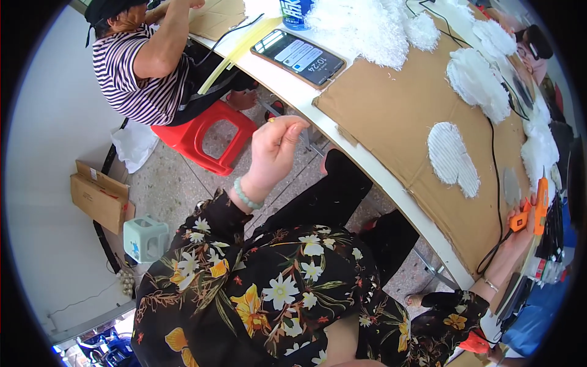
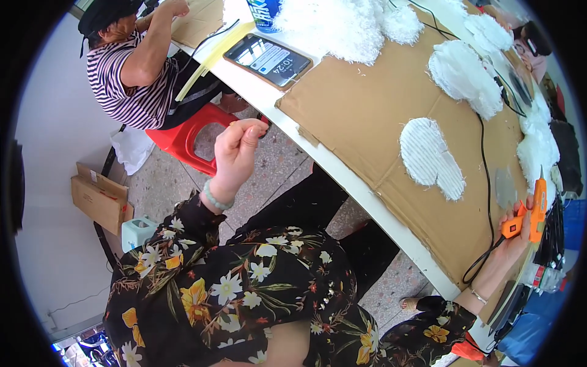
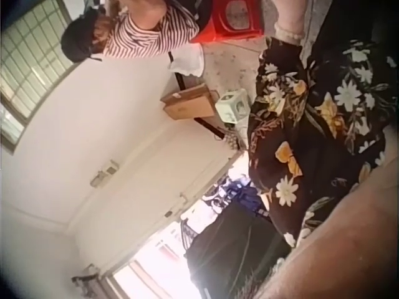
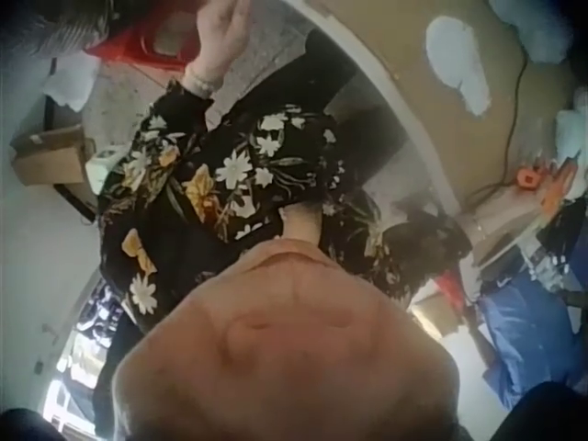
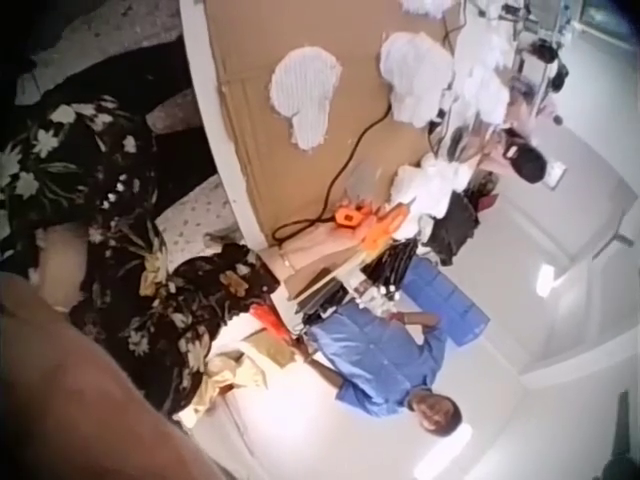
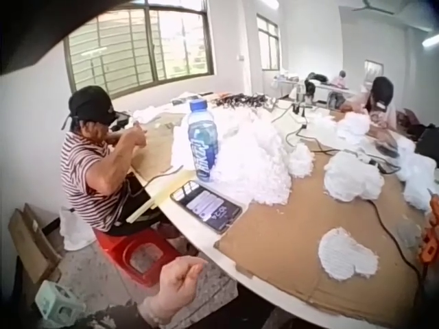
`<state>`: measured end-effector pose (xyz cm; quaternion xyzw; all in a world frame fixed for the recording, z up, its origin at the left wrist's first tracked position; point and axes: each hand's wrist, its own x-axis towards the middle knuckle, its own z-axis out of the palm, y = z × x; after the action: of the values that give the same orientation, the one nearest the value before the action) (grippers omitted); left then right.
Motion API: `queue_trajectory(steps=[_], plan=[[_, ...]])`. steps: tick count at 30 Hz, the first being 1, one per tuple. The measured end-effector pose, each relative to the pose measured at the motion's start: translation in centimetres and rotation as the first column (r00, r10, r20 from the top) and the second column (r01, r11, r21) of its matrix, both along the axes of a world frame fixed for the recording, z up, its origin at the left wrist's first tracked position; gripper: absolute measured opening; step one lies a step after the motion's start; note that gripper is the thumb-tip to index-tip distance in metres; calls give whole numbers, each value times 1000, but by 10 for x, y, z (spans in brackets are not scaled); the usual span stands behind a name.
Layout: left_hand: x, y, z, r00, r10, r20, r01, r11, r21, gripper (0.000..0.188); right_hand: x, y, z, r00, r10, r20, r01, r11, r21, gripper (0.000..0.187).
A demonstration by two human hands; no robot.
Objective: Applying hot glue to white fluffy stuffing material and attaching it to a base surface.
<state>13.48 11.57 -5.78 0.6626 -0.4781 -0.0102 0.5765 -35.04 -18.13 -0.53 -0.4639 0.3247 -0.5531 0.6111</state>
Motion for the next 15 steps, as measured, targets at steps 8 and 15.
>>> queue_trajectory(steps=[8, 15], plan=[[-19, -19, 15, 970, -123, 211, 159, 973, -167, 16, 10, 12, 10, 996, -84, -37, 85, 996, 14, 39], [-17, -20, 14, 927, -289, 239, 340, 917, -211, 20, 2, 9, 10, 995, -63, -72, 62, 998, -3, 43]])
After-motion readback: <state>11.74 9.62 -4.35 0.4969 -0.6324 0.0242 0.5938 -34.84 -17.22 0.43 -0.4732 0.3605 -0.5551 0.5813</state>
